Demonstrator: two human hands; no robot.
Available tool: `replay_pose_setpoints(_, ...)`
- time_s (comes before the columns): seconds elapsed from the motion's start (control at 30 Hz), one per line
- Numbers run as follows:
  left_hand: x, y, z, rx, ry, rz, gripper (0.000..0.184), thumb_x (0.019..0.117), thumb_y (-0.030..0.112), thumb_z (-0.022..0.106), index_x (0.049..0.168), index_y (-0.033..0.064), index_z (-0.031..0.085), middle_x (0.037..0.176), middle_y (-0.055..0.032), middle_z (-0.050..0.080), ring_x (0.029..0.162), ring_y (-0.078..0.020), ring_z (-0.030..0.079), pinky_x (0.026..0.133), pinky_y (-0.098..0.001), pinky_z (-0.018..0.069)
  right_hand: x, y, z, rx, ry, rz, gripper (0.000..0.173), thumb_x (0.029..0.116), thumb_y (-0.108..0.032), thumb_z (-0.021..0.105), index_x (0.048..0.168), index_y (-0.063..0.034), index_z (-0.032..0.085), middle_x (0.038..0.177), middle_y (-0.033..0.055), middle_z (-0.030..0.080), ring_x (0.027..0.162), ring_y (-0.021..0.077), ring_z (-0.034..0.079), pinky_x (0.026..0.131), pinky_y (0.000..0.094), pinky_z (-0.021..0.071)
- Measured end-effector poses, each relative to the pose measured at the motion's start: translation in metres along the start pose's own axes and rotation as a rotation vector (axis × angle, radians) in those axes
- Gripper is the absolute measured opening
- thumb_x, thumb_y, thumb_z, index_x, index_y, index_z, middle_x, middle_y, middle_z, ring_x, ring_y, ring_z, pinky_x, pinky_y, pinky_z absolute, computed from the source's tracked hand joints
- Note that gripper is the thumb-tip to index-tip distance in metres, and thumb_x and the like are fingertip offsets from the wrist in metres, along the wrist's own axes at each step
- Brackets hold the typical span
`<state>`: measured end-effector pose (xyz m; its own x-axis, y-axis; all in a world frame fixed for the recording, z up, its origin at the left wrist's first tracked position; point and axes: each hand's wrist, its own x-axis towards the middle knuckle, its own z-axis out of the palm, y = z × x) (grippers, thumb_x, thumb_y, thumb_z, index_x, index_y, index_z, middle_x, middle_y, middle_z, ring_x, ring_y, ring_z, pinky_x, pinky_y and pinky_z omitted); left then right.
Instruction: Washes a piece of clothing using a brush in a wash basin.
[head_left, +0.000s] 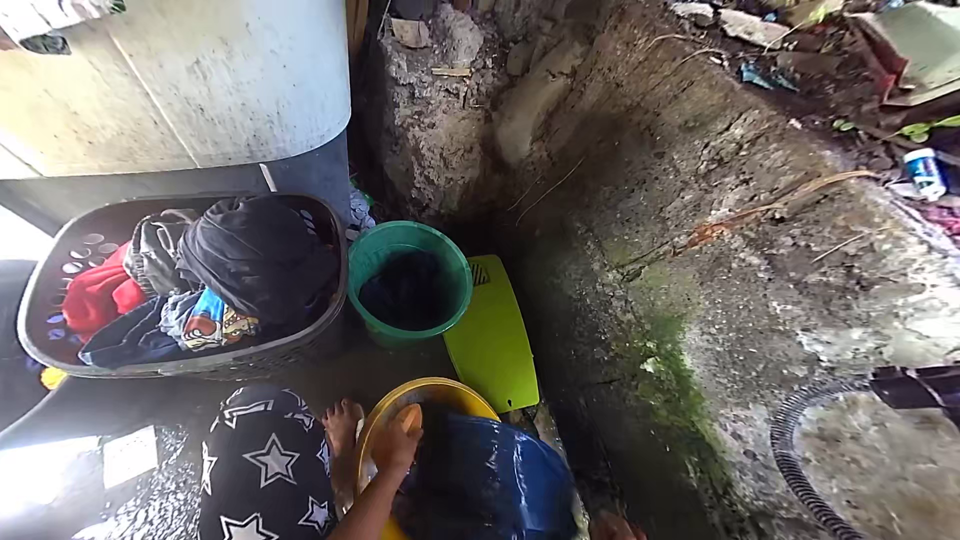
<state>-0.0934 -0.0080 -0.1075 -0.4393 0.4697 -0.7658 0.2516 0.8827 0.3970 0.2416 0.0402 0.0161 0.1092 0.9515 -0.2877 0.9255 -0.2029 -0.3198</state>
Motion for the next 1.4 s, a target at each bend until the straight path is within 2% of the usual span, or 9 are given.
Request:
replay_pose_setpoints(0.27, -0.014, 0.009, -0.002, 0.000, -0.022, 0.164, 0.042, 0.1005, 0.030, 0.064, 0.136, 0.0066, 0.063, 0.130, -0.0193, 0.067, 0.122, -0.0358, 0.065, 0.102, -0.0564, 0.0511, 0.066, -0.084, 0.048, -0.077, -0.242, -0.506, 0.047, 0.0997, 0.002, 0.050, 0.145, -0.0084, 0.058, 0.151, 0.0215, 0.052, 0.141, 0.0416, 0.047, 0.118, 0.0567, 0.0363)
replay_pose_setpoints(0.37, -0.030, 0.021, -0.016, 0.015, -0.006, 0.287, 0.044, 0.1011, 0.023, 0.063, 0.142, 0.0077, 0.058, 0.133, -0.0191, 0.066, 0.123, -0.0356, 0.064, 0.105, -0.0556, 0.0499, 0.068, -0.098, 0.035, -0.167, -0.403, -0.465, 0.036, 0.1040, -0.003, 0.047, 0.137, 0.0011, 0.061, 0.138, 0.0247, 0.061, 0.133, 0.0397, 0.056, 0.115, 0.0527, 0.0401)
replay_pose_setpoints(0.63, -0.046, 0.034, -0.032, 0.335, -0.042, 0.874, 0.047, 0.0960, 0.003, 0.060, 0.143, 0.0090, 0.058, 0.134, -0.0230, 0.064, 0.130, -0.0420, 0.058, 0.112, -0.0559, 0.0428, -0.036, -0.078, -0.002, 0.218, 0.031, -0.911, 0.022, 0.0793, 0.004, 0.054, 0.091, 0.0069, 0.072, 0.095, 0.0209, 0.071, 0.097, 0.0369, 0.070, 0.089, 0.0499, 0.0559)
replay_pose_setpoints(0.77, -0.038, 0.027, -0.039, 0.401, -0.345, 0.890, 0.040, 0.0938, 0.000, 0.064, 0.134, 0.0029, 0.064, 0.133, -0.0235, 0.065, 0.128, -0.0422, 0.059, 0.110, -0.0626, 0.0426, -0.069, -0.070, -0.042, 0.254, 0.109, -0.946, 0.018, 0.0774, 0.002, 0.052, 0.082, 0.0061, 0.069, 0.087, 0.0204, 0.069, 0.090, 0.0349, 0.068, 0.085, 0.0459, 0.0539)
replay_pose_setpoints(0.93, -0.084, 0.036, -0.139, 0.176, -0.438, 1.112, 0.023, 0.0881, 0.001, 0.073, 0.110, -0.0072, 0.070, 0.110, -0.0237, 0.070, 0.105, -0.0338, 0.067, 0.097, -0.0528, 0.0520, -0.040, -0.054, -0.072, 0.282, 0.265, -0.876, 0.026, 0.0845, -0.009, 0.045, 0.084, 0.0056, 0.067, 0.088, 0.0193, 0.068, 0.088, 0.0314, 0.067, 0.083, 0.0466, 0.0526)
replay_pose_setpoints(1.03, -0.089, 0.066, -0.160, 0.141, -0.172, 1.023, 0.029, 0.0938, 0.009, 0.070, 0.119, -0.0053, 0.069, 0.115, -0.0248, 0.070, 0.110, -0.0367, 0.067, 0.100, -0.0561, 0.0508, 0.008, -0.071, -0.053, 0.270, 0.334, -0.692, 0.026, 0.0903, -0.003, 0.051, 0.105, 0.0105, 0.068, 0.105, 0.0289, 0.067, 0.102, 0.0461, 0.065, 0.088, 0.0640, 0.0485)
replay_pose_setpoints(1.13, -0.071, 0.094, -0.146, 0.214, 0.114, 0.787, 0.039, 0.1007, 0.017, 0.062, 0.137, 0.0041, 0.061, 0.128, -0.0202, 0.068, 0.121, -0.0369, 0.065, 0.106, -0.0560, 0.0486, 0.027, -0.093, -0.016, 0.051, 0.131, -0.555, 0.037, 0.0971, -0.013, 0.063, 0.132, -0.0001, 0.064, 0.138, 0.0285, 0.057, 0.130, 0.0513, 0.052, 0.102, 0.0709, 0.0415)
replay_pose_setpoints(1.3, -0.089, 0.077, -0.101, 0.163, 0.131, 0.785, 0.037, 0.1012, 0.024, 0.062, 0.130, 0.0024, 0.065, 0.117, -0.0200, 0.072, 0.110, -0.0361, 0.070, 0.098, -0.0543, 0.0535, -0.025, -0.085, 0.068, -0.097, -0.153, -0.853, 0.018, 0.0935, -0.014, 0.068, 0.105, -0.0063, 0.079, 0.121, 0.0170, 0.071, 0.123, 0.0410, 0.061, 0.106, 0.0650, 0.0419)
replay_pose_setpoints(1.4, -0.100, 0.045, -0.055, 0.234, 0.001, 0.706, 0.036, 0.1018, 0.023, 0.062, 0.132, 0.0030, 0.065, 0.119, -0.0226, 0.071, 0.114, -0.0397, 0.068, 0.101, -0.0569, 0.0516, -0.051, -0.061, 0.091, -0.059, -0.050, -0.888, 0.013, 0.0876, -0.011, 0.072, 0.095, -0.0043, 0.080, 0.114, 0.0154, 0.074, 0.120, 0.0392, 0.064, 0.104, 0.0654, 0.0442)
